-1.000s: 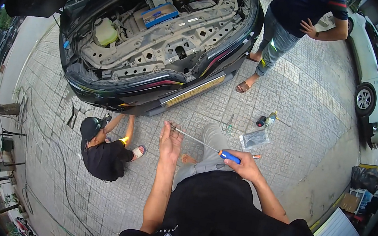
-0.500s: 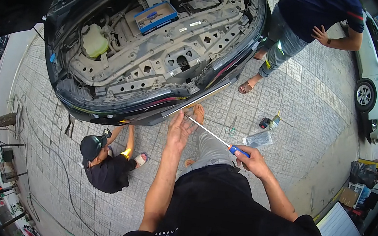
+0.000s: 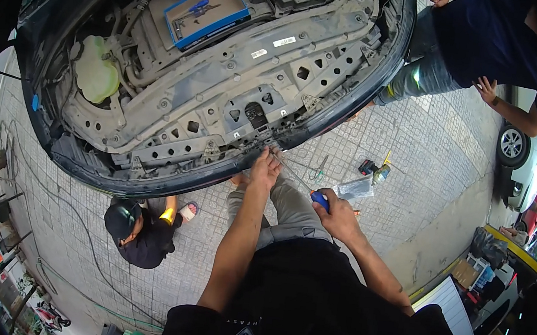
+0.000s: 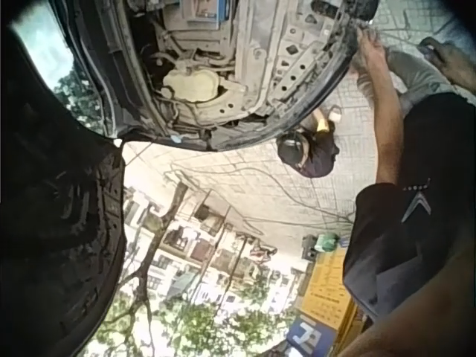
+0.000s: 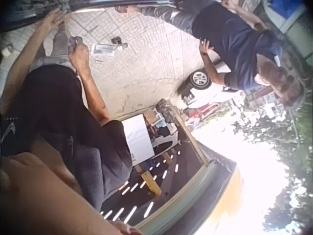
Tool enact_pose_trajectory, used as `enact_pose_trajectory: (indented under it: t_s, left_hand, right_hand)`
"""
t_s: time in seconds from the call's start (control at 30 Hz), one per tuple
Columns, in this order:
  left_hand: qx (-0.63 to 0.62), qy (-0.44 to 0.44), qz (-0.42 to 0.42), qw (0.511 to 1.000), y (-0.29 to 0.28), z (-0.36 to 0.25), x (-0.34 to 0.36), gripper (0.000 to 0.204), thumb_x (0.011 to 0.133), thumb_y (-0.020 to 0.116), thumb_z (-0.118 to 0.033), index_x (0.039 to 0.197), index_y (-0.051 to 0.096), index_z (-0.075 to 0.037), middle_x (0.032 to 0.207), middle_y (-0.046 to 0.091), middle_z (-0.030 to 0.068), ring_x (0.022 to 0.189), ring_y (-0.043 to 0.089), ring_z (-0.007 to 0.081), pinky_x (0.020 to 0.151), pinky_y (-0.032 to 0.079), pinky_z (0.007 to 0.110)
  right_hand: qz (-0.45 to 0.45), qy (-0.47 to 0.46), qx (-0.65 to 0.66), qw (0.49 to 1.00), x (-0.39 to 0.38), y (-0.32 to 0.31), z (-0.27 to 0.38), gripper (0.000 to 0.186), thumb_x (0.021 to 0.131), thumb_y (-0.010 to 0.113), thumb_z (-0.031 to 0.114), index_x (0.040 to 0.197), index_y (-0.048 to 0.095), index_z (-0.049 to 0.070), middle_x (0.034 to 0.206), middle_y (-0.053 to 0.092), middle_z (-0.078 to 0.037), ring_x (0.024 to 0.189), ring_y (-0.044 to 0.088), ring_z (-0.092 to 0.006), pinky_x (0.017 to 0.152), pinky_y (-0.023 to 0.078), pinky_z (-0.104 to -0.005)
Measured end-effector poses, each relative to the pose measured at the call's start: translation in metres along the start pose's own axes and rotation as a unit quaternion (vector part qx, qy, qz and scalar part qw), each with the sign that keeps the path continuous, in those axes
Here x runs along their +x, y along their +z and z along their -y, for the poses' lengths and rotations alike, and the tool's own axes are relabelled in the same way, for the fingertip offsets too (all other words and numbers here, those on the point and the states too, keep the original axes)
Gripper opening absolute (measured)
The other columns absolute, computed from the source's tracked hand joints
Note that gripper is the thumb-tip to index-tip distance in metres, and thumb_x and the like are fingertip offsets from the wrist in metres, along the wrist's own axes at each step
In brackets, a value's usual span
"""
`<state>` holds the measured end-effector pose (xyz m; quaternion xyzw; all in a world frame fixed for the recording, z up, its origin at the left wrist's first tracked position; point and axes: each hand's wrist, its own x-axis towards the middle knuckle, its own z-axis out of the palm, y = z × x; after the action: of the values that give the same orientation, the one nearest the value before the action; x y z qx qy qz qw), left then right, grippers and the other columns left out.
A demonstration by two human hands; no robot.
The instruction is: Replacing the trim and components of a car's front bumper.
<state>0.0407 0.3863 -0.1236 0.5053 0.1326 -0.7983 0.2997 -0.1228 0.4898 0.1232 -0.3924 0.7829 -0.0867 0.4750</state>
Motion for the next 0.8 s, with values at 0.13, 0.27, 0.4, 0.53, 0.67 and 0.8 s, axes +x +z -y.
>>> enact_pose_trajectory:
  t_s: [0.13,0.27,0.4,0.53,0.67,0.8]
  left_hand:
    - [-0.024,0.01,-0.08,0.996,0.02,0.004,0.023,0.024,0.102,0.061,-0.039,0.109,0.067,-0.017,0.102,0.073,-0.0066,0.094,0.069,0.0113,0.075,0.047,0.032]
    - [-0.134,0.004,-0.073,0.988,0.014,0.009,0.053,0.022,0.1,0.064,-0.041,0.106,0.067,-0.02,0.101,0.072,-0.0068,0.089,0.068,0.0121,0.072,0.053,0.032]
    - [-0.259,-0.002,0.036,0.965,-0.005,0.021,0.074,0.019,0.1,0.065,-0.038,0.096,0.067,-0.019,0.089,0.074,-0.0051,0.076,0.069,0.0114,0.065,0.052,0.03]
    - [-0.347,0.018,0.003,0.938,0.019,0.04,0.082,0.019,0.099,0.066,-0.036,0.095,0.069,-0.018,0.092,0.075,-0.0052,0.077,0.07,0.0108,0.067,0.055,0.031]
    - [-0.499,0.003,0.012,0.867,0.024,0.048,0.095,0.018,0.099,0.066,-0.032,0.1,0.071,-0.016,0.1,0.076,-0.0046,0.087,0.073,0.0121,0.071,0.059,0.033]
    - [-0.515,0.031,-0.064,0.854,0.027,0.055,0.106,0.017,0.1,0.064,-0.03,0.1,0.07,-0.014,0.099,0.076,-0.0032,0.085,0.073,0.0129,0.072,0.061,0.033]
  right_hand:
    - [0.033,-0.028,-0.061,0.997,0.026,-0.01,0.029,0.042,0.098,0.063,0.026,0.131,0.047,0.007,0.095,0.07,-0.03,0.093,0.067,-0.0495,0.082,0.052,-0.056]
    - [0.07,-0.006,-0.087,0.994,0.051,-0.014,0.043,0.037,0.099,0.06,0.026,0.129,0.049,0.007,0.091,0.07,-0.029,0.091,0.068,-0.0482,0.08,0.051,-0.0547]
    - [0.104,0.049,-0.039,0.993,0.078,-0.018,0.051,0.036,0.101,0.058,0.027,0.126,0.047,0.005,0.082,0.069,-0.026,0.081,0.069,-0.0431,0.075,0.051,-0.0497]
    - [0.079,0.034,-0.084,0.993,0.092,-0.007,0.055,0.039,0.099,0.059,0.025,0.127,0.042,0.003,0.087,0.067,-0.035,0.093,0.065,-0.0536,0.084,0.05,-0.0578]
    - [0.085,-0.01,-0.159,0.984,0.112,0.009,0.066,0.035,0.098,0.058,0.023,0.121,0.041,0.003,0.085,0.067,-0.035,0.09,0.065,-0.0545,0.082,0.049,-0.0605]
    - [0.089,-0.073,-0.199,0.973,0.14,0.016,0.059,0.032,0.1,0.058,0.022,0.121,0.043,0.005,0.08,0.067,-0.032,0.083,0.066,-0.0528,0.073,0.049,-0.0593]
